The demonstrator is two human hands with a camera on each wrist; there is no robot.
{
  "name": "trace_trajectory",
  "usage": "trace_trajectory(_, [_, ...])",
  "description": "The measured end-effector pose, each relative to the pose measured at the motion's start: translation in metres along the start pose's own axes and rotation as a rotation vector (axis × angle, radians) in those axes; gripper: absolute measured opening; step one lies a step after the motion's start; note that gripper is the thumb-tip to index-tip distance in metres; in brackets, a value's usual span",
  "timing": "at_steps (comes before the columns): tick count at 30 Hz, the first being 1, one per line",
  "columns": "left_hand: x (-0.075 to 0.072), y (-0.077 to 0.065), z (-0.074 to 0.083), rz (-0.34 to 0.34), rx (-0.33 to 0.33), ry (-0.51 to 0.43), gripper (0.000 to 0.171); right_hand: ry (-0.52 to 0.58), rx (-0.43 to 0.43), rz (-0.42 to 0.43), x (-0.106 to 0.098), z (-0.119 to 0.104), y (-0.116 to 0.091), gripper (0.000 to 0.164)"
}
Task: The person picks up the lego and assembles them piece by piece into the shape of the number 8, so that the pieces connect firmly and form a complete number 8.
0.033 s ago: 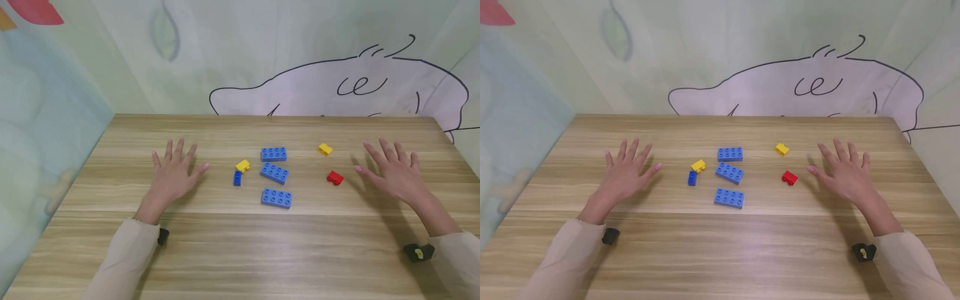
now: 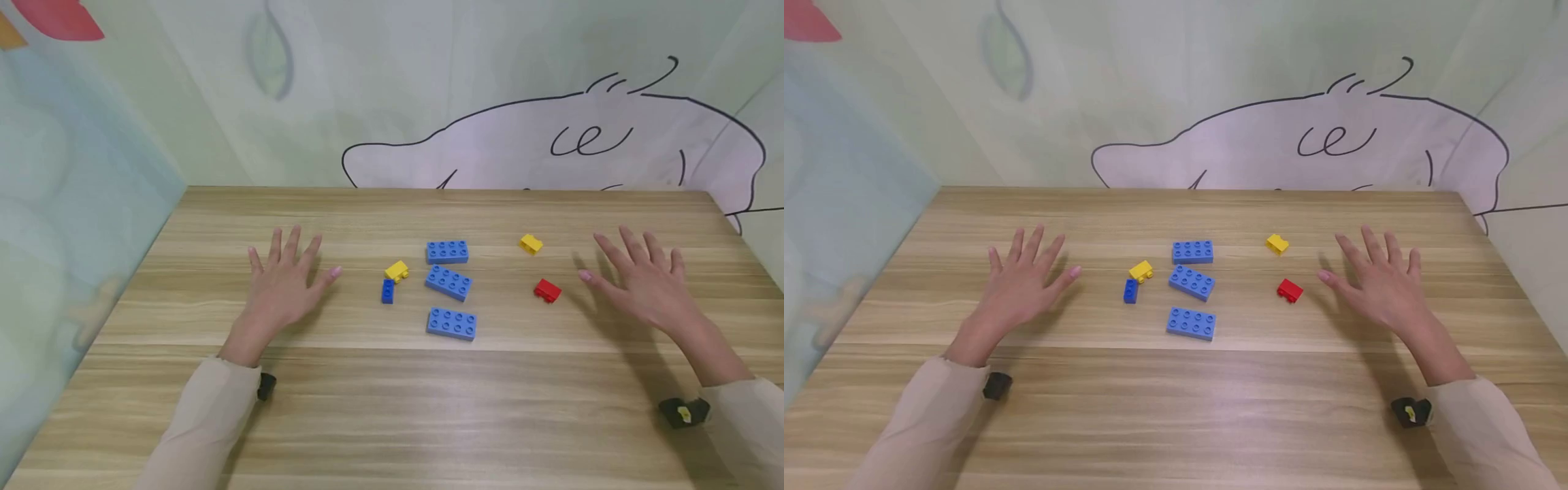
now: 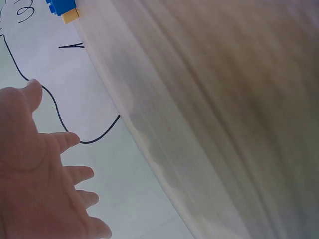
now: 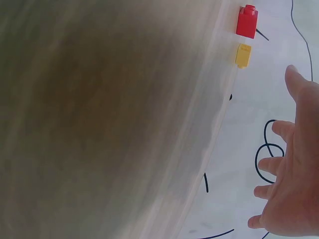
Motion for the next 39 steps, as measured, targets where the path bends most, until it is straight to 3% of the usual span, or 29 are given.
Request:
trace_trajectory(30, [0.002, 0.000, 0.001, -0.015, 0.007, -0.007, 0.076, 0.007, 0.000, 0.006, 0.000, 0.001, 0.000, 0.074])
trace_trajectory(39, [0.003, 0.004, 0.014, -0.046, 0.087, -0.050, 0.076, 0.215, -0.075, 0.031, -0.008, -0.022, 0.003, 0.073])
Point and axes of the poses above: each hand's wrist, its own y-axis towards the middle knuckle, its own x-axis out of the palm, z = x × y, the point moved 8 cm from there along y, towards the middle knuckle, and after that the axes turned 4 degrees about -y, right-handed, at the moved point
